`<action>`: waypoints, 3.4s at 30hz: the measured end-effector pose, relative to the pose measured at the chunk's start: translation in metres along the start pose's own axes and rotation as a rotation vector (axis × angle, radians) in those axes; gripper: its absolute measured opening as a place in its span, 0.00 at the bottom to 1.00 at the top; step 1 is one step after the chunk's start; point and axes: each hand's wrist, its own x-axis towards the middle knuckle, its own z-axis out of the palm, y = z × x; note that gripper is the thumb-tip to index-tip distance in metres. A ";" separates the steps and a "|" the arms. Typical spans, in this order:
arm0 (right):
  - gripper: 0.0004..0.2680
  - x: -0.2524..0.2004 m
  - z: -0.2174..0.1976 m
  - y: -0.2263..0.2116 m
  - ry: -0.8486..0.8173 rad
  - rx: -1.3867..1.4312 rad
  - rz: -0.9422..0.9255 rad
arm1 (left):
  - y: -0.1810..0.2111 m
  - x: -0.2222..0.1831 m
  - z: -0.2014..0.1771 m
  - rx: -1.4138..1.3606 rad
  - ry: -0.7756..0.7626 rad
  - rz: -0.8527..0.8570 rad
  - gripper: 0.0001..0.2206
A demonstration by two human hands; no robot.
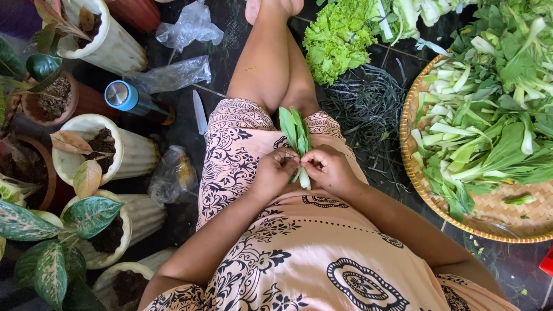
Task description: Sorting and preparing leafy green vegetables by hand while sitting on the floor.
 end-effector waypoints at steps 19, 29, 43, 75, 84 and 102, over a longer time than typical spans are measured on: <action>0.05 0.005 -0.012 -0.022 -0.222 -0.223 0.113 | 0.016 -0.012 -0.001 0.209 0.068 -0.017 0.23; 0.06 0.016 -0.018 -0.010 -0.224 0.290 0.462 | 0.015 -0.010 0.000 0.352 0.064 0.322 0.03; 0.06 0.011 -0.025 -0.015 -0.186 -0.289 0.383 | 0.006 -0.012 -0.002 0.259 0.055 0.235 0.01; 0.16 0.177 -0.245 0.031 0.324 -0.348 0.516 | 0.040 -0.003 -0.005 -0.141 -0.320 -0.116 0.12; 0.15 0.270 -0.321 0.186 0.477 -0.849 0.186 | 0.021 0.014 -0.008 -0.328 -0.325 -0.267 0.15; 0.09 0.138 -0.203 0.215 0.342 -0.454 0.624 | 0.024 0.010 -0.008 -0.211 -0.373 -0.085 0.12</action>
